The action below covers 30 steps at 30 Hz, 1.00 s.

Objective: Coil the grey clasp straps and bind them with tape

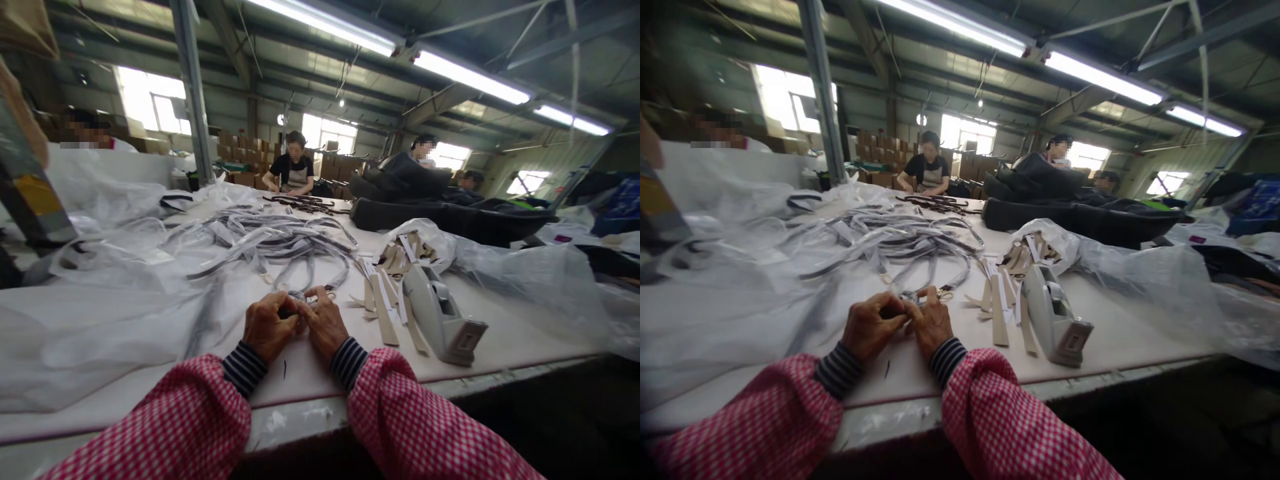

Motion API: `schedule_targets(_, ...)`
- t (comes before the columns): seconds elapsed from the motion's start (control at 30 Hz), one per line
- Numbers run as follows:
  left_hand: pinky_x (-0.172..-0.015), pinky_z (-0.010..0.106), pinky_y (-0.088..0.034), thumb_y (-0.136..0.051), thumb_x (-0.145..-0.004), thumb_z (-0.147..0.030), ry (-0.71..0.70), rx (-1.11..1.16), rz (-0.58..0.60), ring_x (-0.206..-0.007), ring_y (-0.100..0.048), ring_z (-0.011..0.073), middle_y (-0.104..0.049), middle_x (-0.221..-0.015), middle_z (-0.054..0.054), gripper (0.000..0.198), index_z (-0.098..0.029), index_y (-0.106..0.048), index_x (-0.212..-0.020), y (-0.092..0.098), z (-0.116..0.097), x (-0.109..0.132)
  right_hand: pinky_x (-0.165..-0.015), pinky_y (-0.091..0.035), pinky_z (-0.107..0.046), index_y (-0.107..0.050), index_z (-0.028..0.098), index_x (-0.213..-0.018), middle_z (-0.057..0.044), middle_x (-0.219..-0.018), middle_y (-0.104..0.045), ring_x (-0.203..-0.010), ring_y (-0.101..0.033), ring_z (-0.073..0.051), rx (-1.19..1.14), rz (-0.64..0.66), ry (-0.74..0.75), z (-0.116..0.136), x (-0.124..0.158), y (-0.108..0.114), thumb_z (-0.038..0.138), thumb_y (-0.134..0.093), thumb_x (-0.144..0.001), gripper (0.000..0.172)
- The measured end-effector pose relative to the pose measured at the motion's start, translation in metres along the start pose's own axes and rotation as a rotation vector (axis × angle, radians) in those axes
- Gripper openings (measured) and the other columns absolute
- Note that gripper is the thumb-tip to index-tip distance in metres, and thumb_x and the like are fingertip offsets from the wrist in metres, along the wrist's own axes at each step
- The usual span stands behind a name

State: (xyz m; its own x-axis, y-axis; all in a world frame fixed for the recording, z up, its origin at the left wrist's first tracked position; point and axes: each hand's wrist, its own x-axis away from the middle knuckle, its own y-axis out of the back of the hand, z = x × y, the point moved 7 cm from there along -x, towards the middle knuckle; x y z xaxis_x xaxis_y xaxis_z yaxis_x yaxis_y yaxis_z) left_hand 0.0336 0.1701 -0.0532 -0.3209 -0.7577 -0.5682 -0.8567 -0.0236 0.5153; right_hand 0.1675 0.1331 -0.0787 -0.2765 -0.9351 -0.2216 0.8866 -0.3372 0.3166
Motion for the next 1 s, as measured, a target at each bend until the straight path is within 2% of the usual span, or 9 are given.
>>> schedule_targets(0.13,-0.062,0.026,-0.047,-0.071,-0.069,-0.023,0.081,0.129,0.027,-0.061,-0.063,0.0165,-0.067,-0.064,-0.001,0.01,-0.018,-0.064,-0.065,-0.002,0.003,-0.001,-0.038,-0.035,-0.021,-0.05,0.019,-0.103,0.005,-0.052,-0.064,-0.033,-0.048,-0.011,-0.256,0.078,-0.097,-0.007,-0.001,0.002,0.051,-0.066,-0.083,0.041)
schedule_targets(0.2,-0.061,0.026,-0.048,-0.075,-0.068,-0.027,0.156,0.242,0.024,-0.06,-0.062,0.016,-0.066,-0.061,-0.001,0.014,-0.018,-0.064,-0.065,-0.001,0.007,-0.002,-0.034,-0.027,-0.018,-0.051,0.018,-0.104,0.006,-0.051,-0.063,-0.031,-0.041,-0.008,-0.375,0.075,-0.125,-0.01,-0.001,0.004,0.051,-0.071,-0.078,0.047)
schedule_targets(0.37,-0.054,0.024,-0.046,-0.084,-0.055,-0.025,0.381,0.628,0.013,-0.053,-0.058,0.0132,-0.065,-0.056,-0.002,0.024,-0.016,-0.063,-0.063,-0.003,0.018,-0.006,-0.034,-0.027,-0.014,-0.05,0.019,-0.116,0.003,-0.061,-0.068,-0.036,-0.048,-0.007,-0.514,0.116,-0.142,-0.011,0.0,0.005,0.046,-0.076,-0.075,0.055)
schedule_targets(0.53,-0.049,0.02,-0.041,-0.088,-0.05,-0.024,0.503,0.829,-0.042,-0.048,-0.055,0.0097,-0.065,-0.054,-0.003,0.03,-0.014,-0.063,-0.063,0.0,0.026,-0.011,-0.032,-0.031,-0.016,-0.044,0.021,-0.128,0.003,-0.062,-0.07,-0.032,-0.049,-0.009,-0.509,0.163,-0.123,-0.012,0.0,0.002,0.044,-0.08,-0.068,0.074)
schedule_targets(0.67,-0.047,0.019,-0.038,-0.089,-0.05,-0.026,0.549,0.862,-0.034,-0.049,-0.055,0.0091,-0.065,-0.056,-0.002,0.033,-0.013,-0.063,-0.065,0.001,0.029,-0.014,-0.03,-0.031,-0.018,-0.046,0.017,-0.121,0.004,-0.059,-0.065,-0.03,-0.045,-0.009,-0.436,0.034,-0.079,-0.017,-0.002,0.012,0.041,-0.074,-0.072,0.061)
schedule_targets(0.77,-0.046,0.019,-0.036,-0.088,-0.051,-0.026,0.549,0.851,0.009,-0.047,-0.052,0.0079,-0.063,-0.054,-0.003,0.031,-0.013,-0.062,-0.064,0.0,0.026,-0.016,-0.033,-0.031,-0.02,-0.049,0.018,-0.119,0.005,-0.061,-0.062,-0.033,-0.042,-0.008,-0.313,-0.134,0.035,-0.009,0.004,0.032,0.039,-0.064,-0.084,0.043)
schedule_targets(0.87,-0.046,0.019,-0.034,-0.084,-0.056,-0.025,0.513,0.84,0.032,-0.047,-0.049,0.0072,-0.06,-0.053,-0.004,0.025,-0.013,-0.063,-0.064,0.0,0.023,-0.016,-0.042,-0.04,-0.024,-0.053,0.02,-0.118,0.004,-0.065,-0.059,-0.042,-0.047,-0.011,-0.086,-0.213,0.23,0.016,0.015,0.048,0.031,-0.056,-0.093,0.027)
schedule_targets(0.93,-0.048,0.02,-0.035,-0.081,-0.061,-0.024,0.459,0.829,0.058,-0.05,-0.05,0.0082,-0.06,-0.055,-0.004,0.021,-0.014,-0.063,-0.066,0.0,0.019,-0.017,-0.059,-0.05,-0.03,-0.058,0.022,-0.115,-0.001,-0.077,-0.064,-0.062,-0.059,-0.016,0.148,-0.188,0.422,0.04,0.023,0.05,0.025,-0.058,-0.092,0.023)
schedule_targets(1.0,-0.052,0.021,-0.038,-0.079,-0.064,-0.023,0.411,0.82,0.084,-0.053,-0.052,0.0097,-0.062,-0.058,-0.003,0.018,-0.014,-0.064,-0.067,0.0,0.016,-0.016,-0.082,-0.052,-0.038,-0.06,0.024,-0.118,-0.007,-0.1,-0.067,-0.092,-0.062,-0.024,0.4,-0.104,0.616,0.06,0.027,0.044,0.018,-0.062,-0.088,0.03)
